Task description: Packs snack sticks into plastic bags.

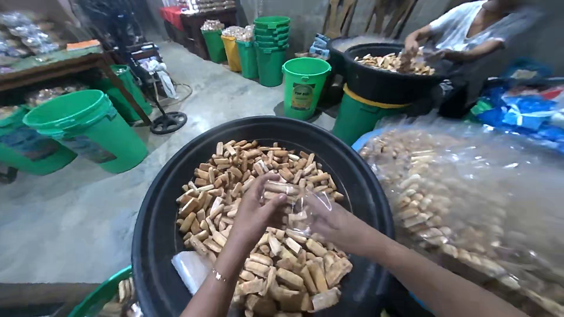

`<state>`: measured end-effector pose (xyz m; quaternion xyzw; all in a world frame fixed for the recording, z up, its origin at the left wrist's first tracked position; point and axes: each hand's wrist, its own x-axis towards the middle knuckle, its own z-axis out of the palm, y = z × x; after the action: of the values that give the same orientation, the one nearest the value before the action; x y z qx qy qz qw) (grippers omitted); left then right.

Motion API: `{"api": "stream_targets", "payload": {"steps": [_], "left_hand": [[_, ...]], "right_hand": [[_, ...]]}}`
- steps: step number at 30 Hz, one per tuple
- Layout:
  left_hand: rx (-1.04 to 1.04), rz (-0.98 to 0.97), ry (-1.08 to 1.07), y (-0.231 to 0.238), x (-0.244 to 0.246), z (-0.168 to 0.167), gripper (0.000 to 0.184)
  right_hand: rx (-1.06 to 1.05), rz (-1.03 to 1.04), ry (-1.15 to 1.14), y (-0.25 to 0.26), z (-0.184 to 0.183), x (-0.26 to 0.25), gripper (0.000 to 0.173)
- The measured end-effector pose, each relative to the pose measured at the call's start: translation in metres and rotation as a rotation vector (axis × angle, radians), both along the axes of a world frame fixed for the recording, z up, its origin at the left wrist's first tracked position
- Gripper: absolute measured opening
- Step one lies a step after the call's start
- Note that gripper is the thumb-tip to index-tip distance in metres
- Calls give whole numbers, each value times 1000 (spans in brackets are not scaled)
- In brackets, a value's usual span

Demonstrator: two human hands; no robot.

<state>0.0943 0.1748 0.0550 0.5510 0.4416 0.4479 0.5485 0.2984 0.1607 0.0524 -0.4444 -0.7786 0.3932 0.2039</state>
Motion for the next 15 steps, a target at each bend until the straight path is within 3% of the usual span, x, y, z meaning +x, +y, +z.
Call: {"api": "stream_targets", "payload": {"steps": [3, 7, 11, 13, 15], "left_hand": [[36, 9, -61, -5, 19, -5, 53], [-3, 29, -62, -8, 51, -10, 60], [152, 139, 21, -18, 81, -19, 60], [248, 16, 99, -26, 100, -23, 65], [367, -246, 110, -33, 123, -27, 75]], "right_hand": [[100, -144, 100, -14, -9, 17, 54], [61, -69, 98, -23, -14, 48, 57], [6, -13, 491, -43, -8, 91, 44], [63, -122, 629, -61, -16, 101, 36], [101, -331, 596, -81, -18, 112, 26]]}}
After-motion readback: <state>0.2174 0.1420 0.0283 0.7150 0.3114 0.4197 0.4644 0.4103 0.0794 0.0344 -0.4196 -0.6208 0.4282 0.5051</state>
